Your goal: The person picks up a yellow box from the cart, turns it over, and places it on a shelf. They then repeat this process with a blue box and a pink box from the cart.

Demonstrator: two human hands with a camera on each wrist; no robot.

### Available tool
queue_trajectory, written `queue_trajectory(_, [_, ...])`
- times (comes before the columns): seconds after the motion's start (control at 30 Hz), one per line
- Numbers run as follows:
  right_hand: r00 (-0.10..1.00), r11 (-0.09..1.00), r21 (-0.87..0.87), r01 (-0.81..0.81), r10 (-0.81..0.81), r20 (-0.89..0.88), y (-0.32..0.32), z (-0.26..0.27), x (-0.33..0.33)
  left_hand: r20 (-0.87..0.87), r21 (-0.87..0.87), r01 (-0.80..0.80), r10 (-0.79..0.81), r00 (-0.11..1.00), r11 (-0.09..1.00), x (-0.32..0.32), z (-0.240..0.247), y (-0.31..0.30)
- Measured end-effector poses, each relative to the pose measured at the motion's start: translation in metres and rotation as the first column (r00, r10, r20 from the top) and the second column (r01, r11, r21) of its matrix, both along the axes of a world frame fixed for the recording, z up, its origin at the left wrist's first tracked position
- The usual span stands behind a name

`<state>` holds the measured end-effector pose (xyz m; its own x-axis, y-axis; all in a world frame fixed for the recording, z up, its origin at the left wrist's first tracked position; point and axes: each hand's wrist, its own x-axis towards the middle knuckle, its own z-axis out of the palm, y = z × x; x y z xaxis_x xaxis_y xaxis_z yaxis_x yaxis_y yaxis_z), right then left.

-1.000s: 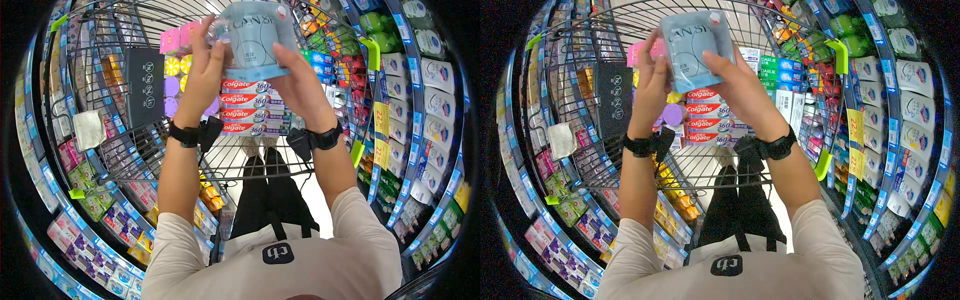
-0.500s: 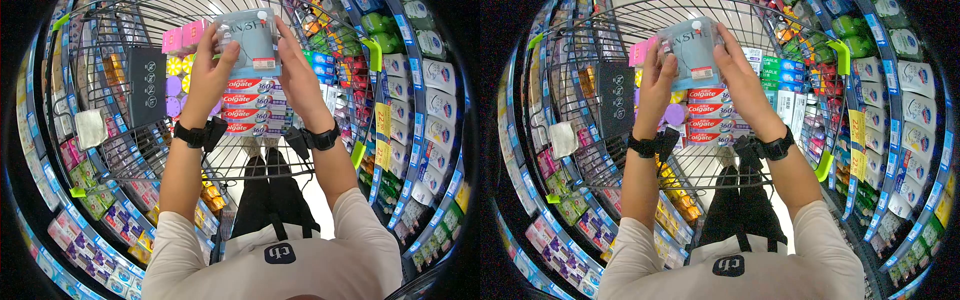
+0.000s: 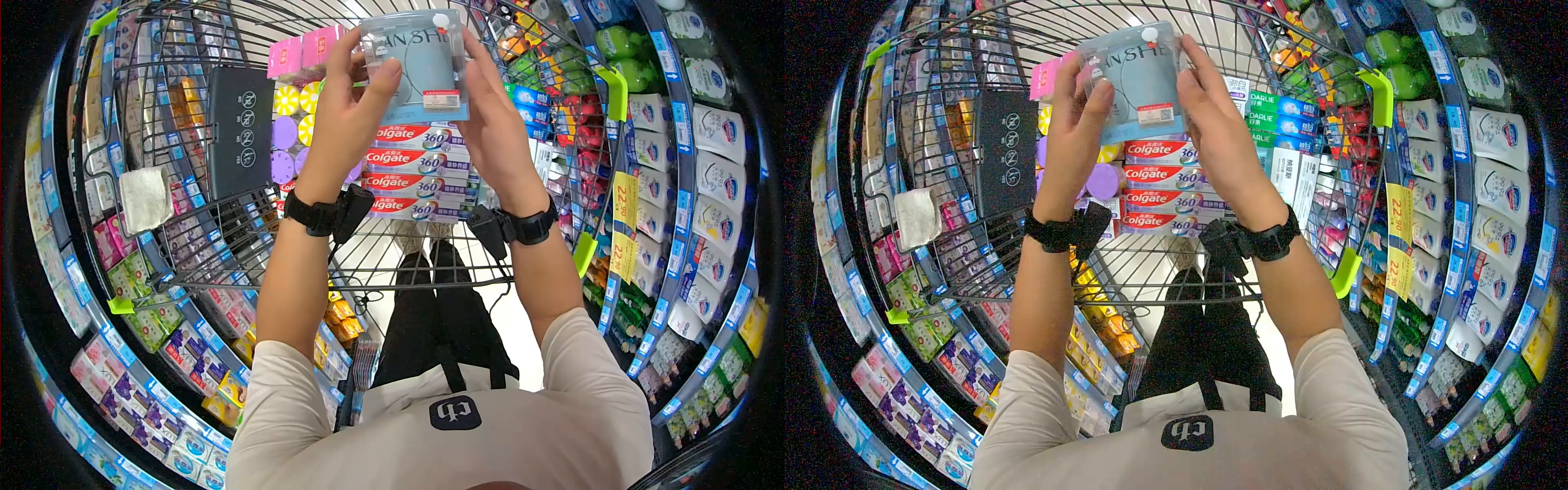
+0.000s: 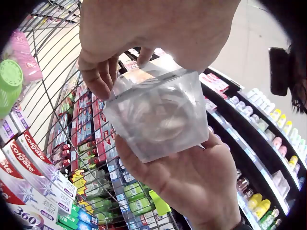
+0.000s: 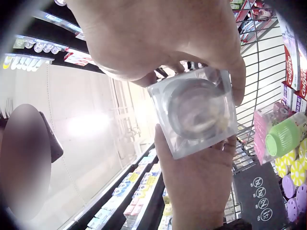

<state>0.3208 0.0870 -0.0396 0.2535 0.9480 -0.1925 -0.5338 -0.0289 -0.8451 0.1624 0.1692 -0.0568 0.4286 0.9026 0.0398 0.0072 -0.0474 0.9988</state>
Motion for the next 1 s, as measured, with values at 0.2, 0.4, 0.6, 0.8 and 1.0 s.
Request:
queue_trajectory(0.2, [0.899, 0.999, 0.005, -0.043, 0.036, 0.436, -0.002, -0.002, 0.008, -0.031, -0.091, -0.017, 0.014, 0.999, 0.996, -0.003, 0.016, 0.000])
queue_trajectory(0.4, [0.978, 0.994, 0.102, -0.044, 0.022, 0.209, 0.001, -0.006, -0.002, 0.265, -0.299, 0.077, 0.005, 0.964, 0.951, -0.001, 0.011, -0.001])
queue_trajectory(0.6, [0.848, 0.997, 0.061, -0.039, 0.000, 0.531, -0.002, -0.012, 0.001, 0.095, -0.336, 0.068, -0.039, 0.995, 0.939, 0.001, 0.014, -0.004])
queue_trajectory(0.8, [0.915, 0.996, 0.071, -0.044, 0.012, 0.404, 0.001, -0.010, -0.002, -0.016, -0.090, 0.003, -0.005, 1.000, 0.996, 0.002, 0.017, -0.003])
queue_trajectory(1.0, [0.937, 0.997, 0.058, -0.056, 0.033, 0.347, -0.001, -0.013, 0.000, -0.012, -0.064, -0.009, 0.008, 1.000, 0.998, 0.004, 0.012, -0.002])
